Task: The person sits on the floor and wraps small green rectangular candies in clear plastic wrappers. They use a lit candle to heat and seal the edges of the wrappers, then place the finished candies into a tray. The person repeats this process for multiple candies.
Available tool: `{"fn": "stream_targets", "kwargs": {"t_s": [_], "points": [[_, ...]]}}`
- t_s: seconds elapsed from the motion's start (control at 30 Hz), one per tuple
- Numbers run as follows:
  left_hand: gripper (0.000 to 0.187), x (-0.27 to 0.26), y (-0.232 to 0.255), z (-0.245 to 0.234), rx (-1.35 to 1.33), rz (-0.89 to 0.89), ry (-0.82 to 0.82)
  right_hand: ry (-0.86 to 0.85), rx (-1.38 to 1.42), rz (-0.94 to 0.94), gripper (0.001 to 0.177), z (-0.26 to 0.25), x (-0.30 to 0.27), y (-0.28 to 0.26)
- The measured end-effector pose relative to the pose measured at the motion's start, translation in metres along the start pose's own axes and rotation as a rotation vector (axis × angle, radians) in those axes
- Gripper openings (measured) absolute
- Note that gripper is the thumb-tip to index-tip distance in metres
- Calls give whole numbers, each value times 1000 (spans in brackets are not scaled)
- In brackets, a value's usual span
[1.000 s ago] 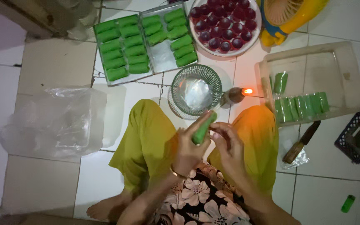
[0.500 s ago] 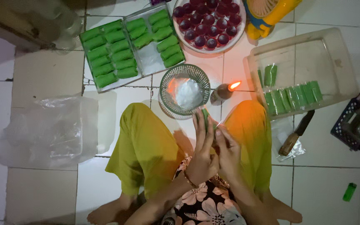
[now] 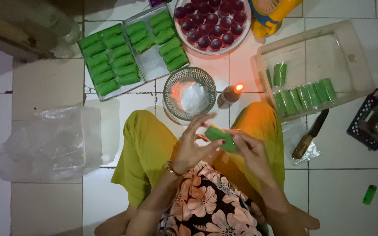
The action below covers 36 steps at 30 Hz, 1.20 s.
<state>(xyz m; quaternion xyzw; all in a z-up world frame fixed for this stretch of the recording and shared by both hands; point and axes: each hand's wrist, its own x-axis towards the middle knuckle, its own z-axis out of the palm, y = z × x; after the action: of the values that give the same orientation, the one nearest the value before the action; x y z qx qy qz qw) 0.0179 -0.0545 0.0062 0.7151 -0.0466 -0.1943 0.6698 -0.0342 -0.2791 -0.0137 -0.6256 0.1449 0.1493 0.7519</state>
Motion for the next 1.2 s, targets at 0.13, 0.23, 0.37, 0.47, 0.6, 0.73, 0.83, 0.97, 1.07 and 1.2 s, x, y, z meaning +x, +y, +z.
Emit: {"fn": "stream_targets", "kwargs": {"t_s": [0.13,0.23,0.37,0.47,0.6,0.73,0.83,0.97,1.07,1.2], "points": [[43,8,-6,-2,-121,21,-116,-64,-135,-136,34,-5,1,-10],[29,11,-20,3,-141,-41,-128,-48,-195,-197,35,-9,-2,-15],[23,11,-32,13,-246,-6,-130,18,-245,-278,35,-11,1,-8],[15,9,-37,21,-287,-44,-100,85,-195,-222,35,-11,3,-1],[10,13,-53,29,-269,-87,-35,108,-171,-184,32,-13,3,-4],[10,15,-70,35,-273,-34,31,65,-54,34,22,-21,5,-14],[10,17,-80,39,-317,-9,41,98,-139,82,19,-33,11,0],[10,23,-91,46,-359,-57,80,180,-242,-38,14,-46,24,29],[12,36,-93,51,-337,-12,135,190,-208,-143,9,-42,31,31],[17,50,-88,54,-425,-124,86,210,-279,-285,4,-41,34,21]]}}
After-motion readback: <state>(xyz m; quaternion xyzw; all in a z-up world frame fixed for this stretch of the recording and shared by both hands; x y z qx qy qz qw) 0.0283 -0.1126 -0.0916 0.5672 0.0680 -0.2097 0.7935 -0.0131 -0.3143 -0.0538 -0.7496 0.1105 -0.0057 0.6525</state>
